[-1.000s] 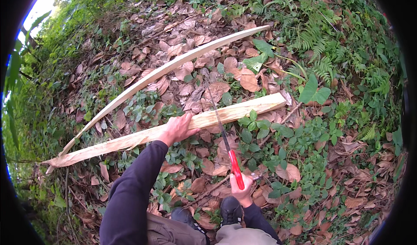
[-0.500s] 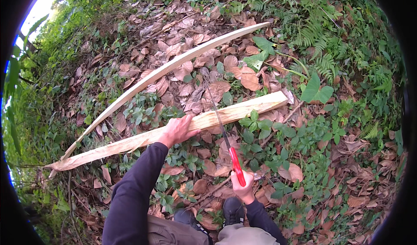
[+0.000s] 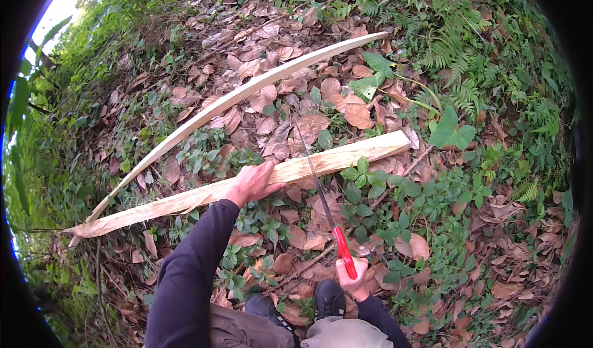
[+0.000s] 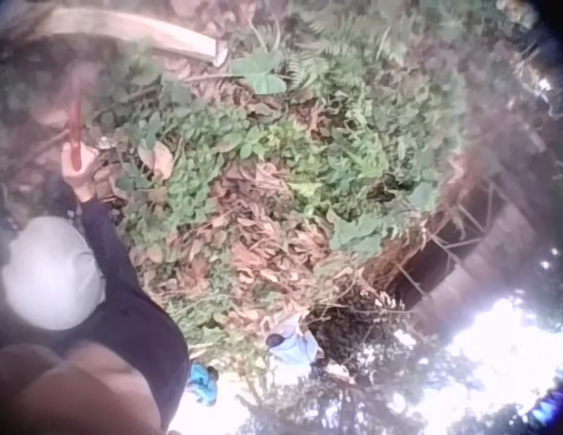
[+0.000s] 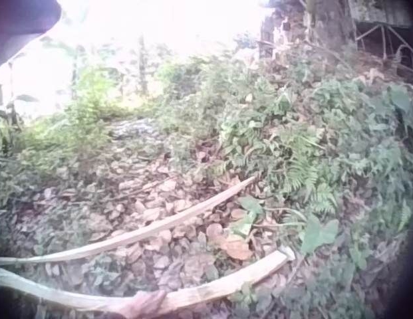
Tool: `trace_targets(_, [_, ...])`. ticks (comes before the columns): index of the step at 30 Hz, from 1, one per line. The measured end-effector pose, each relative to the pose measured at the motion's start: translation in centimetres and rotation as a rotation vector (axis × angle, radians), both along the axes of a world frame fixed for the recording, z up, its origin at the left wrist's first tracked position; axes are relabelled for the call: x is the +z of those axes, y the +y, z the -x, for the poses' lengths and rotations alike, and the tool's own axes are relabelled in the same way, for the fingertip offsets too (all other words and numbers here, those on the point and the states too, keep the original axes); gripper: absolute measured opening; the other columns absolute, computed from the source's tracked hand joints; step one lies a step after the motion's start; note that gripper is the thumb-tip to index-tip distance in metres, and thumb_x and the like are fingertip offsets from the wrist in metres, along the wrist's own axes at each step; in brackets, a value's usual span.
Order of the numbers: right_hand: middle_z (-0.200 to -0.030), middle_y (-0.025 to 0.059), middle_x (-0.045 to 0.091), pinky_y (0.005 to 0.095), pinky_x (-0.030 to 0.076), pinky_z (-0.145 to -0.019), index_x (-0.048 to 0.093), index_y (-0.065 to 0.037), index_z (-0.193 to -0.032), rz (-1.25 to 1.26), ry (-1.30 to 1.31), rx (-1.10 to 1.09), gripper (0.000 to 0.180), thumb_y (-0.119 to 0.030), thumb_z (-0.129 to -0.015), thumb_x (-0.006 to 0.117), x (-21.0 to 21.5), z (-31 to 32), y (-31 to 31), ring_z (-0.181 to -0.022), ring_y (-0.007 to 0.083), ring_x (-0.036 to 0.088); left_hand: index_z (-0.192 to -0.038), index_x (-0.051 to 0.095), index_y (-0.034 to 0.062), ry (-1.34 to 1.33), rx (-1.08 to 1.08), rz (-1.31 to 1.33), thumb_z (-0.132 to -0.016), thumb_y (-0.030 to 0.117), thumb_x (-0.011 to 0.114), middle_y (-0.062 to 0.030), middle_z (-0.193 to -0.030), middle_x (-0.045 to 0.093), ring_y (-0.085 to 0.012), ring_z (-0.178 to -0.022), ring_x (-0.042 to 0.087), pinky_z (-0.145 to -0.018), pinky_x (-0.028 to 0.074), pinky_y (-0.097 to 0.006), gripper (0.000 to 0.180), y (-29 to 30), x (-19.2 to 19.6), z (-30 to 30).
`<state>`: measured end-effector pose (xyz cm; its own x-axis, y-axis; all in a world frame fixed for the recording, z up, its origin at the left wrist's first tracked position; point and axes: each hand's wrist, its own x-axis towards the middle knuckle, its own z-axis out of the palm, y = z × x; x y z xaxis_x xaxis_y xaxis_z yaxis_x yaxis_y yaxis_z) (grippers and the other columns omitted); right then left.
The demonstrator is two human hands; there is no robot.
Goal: The person uses a red-handled saw to cut a long piece of light-colored wood into smaller sections. The person holds the wood steady with one hand while sawing with the other, working on the forest floor.
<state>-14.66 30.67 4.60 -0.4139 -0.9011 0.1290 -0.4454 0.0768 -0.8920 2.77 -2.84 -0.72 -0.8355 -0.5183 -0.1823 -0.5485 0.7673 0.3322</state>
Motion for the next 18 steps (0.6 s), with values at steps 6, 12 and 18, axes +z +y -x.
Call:
trace_targets(6, [-0.051, 0.0103, 0.048, 0.0351, 0.039, -0.046, 0.053, -0.003, -0.063, -0.081, -0.145, -0.054, 0.024, -0.007, -0.083, 0.066, -1.1, 0.2, -3.3, -0.043, 0.0250, 0.054, -0.112, 0.047, -0.0012, -0.016, 0.017, -0.039, -0.094, 0.061, 0.053, -0.0220, -0.092, 0.066, -0.0386, -0.080, 0.068, -0.068, 0.053, -0.047, 0.065, -0.2, 0.1, 0.0])
trace_targets(12, [-0.051, 0.0104, 0.049, 0.0382, 0.041, -0.046, 0.055, -0.005, -0.062, -0.024, -0.031, 0.023, 0.021, -0.007, -0.081, 0.065, -0.8, -0.1, 0.9, -0.043, 0.0308, 0.054, -0.111, 0.047, 0.0000, 0.021, -0.010, 0.016, -0.094, 0.062, 0.053, -0.0190, -0.092, 0.065, -0.0387, -0.077, 0.067, -0.067, 0.053, -0.046, 0.064, 0.3, -0.1, 0.2])
trace_targets(18, [-0.053, 0.0113, 0.051, 0.0396, 0.040, -0.048, 0.055, -0.004, -0.064, 0.047, 0.067, -0.050, 0.019, -0.005, -0.080, 0.065, -0.2, 0.6, -3.3, -0.045, 0.0318, 0.054, -0.114, 0.047, -0.0004, 0.006, 0.013, 0.019, -0.094, 0.062, 0.053, -0.0192, -0.090, 0.066, -0.0366, -0.080, 0.068, -0.067, 0.054, -0.046, 0.066, 0.1, -0.5, -0.1])
